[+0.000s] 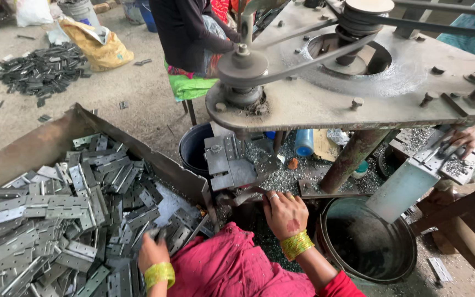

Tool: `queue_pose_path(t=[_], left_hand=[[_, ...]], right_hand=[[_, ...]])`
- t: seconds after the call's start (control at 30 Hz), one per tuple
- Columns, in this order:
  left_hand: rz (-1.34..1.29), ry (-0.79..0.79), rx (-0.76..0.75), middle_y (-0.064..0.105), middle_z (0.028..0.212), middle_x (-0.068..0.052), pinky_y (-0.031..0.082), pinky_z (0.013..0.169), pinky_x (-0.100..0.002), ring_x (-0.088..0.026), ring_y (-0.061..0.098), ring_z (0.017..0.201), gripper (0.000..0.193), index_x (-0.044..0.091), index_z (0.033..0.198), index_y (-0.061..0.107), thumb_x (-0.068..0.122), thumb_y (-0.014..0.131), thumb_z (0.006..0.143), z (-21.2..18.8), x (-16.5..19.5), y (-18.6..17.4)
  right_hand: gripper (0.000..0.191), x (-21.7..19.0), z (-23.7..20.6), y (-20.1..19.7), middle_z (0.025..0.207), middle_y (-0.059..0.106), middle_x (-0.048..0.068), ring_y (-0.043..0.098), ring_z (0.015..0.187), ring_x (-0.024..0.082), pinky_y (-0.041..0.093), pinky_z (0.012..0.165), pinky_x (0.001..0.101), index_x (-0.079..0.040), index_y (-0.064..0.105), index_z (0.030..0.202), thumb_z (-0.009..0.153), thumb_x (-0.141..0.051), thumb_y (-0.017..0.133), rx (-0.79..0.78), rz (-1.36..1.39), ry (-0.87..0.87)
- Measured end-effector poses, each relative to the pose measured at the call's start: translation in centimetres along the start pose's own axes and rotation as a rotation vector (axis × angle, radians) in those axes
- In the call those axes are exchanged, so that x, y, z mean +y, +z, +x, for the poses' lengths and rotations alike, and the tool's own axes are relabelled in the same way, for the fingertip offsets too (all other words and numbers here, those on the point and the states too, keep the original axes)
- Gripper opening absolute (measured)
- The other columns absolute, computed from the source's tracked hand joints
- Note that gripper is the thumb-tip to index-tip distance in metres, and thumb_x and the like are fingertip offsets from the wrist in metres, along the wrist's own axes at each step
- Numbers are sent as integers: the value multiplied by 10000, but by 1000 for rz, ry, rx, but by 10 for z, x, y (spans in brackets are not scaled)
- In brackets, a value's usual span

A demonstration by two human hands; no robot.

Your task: The person operates a manual press machine to process metal hinge-like parts. They pick up parts from a bin, place them into the press, activate the machine, and then remove the processed parts.

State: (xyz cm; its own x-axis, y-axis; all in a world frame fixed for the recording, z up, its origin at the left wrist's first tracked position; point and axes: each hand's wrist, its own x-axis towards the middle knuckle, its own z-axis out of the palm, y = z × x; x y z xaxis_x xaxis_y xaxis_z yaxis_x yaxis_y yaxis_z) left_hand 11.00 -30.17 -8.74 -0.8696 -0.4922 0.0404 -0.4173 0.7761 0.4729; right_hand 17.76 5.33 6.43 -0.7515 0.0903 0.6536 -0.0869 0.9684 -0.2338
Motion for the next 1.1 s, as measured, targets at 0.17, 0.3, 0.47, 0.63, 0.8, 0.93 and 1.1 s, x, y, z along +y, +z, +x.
queue_pose_path(t=[0.17,0.3,0.47,0.63,0.8,0.93,1.1], left_hand=[[358,254,-111,703,1213,-126,528,983,-489,-343,652,1163,424,166,1187,677,369,761,824,-4,8,7],[504,268,-166,698,1281,-40,453,1144,-458,-242,594,1314,366,196,1179,695,376,741,864,-18,3,14],[105,166,36,739,1132,-130,536,910,-508,-371,683,1078,361,162,1193,684,293,723,859,-23,-1,12],[-233,95,233,734,1031,-217,537,819,-538,-458,690,964,314,43,1109,668,274,725,904,-19,1,16],[-306,-108,36,739,1010,-285,542,875,-535,-485,691,997,298,13,1037,753,266,751,879,-19,1,22],[-447,147,85,757,1034,-263,553,927,-502,-447,720,1017,282,15,998,756,127,634,769,-15,6,20],[-308,-2,58,727,1052,-295,529,963,-488,-454,680,1061,387,12,999,755,169,790,647,11,19,-4]], right_hand=[[157,-1,-4,1,845,730,34,685,821,243,507,720,403,-109,706,919,889,-263,702,0,-3,-5],[149,0,-8,1,841,728,36,689,832,241,509,711,394,-113,710,923,877,-255,703,-3,13,-6],[157,0,-7,-1,802,720,36,688,814,247,513,710,396,-108,711,920,861,-253,713,3,16,12],[162,0,-7,2,801,718,40,690,810,242,512,696,390,-102,709,922,863,-253,716,25,29,7],[161,6,-13,5,807,722,39,692,816,239,520,725,391,-105,714,918,867,-258,714,19,21,4],[201,5,-12,5,873,743,46,690,840,247,523,754,399,-116,707,887,783,-289,706,53,-34,-50],[208,-2,-5,11,832,739,14,698,826,230,521,729,401,-133,731,937,819,-303,721,-61,21,79]])
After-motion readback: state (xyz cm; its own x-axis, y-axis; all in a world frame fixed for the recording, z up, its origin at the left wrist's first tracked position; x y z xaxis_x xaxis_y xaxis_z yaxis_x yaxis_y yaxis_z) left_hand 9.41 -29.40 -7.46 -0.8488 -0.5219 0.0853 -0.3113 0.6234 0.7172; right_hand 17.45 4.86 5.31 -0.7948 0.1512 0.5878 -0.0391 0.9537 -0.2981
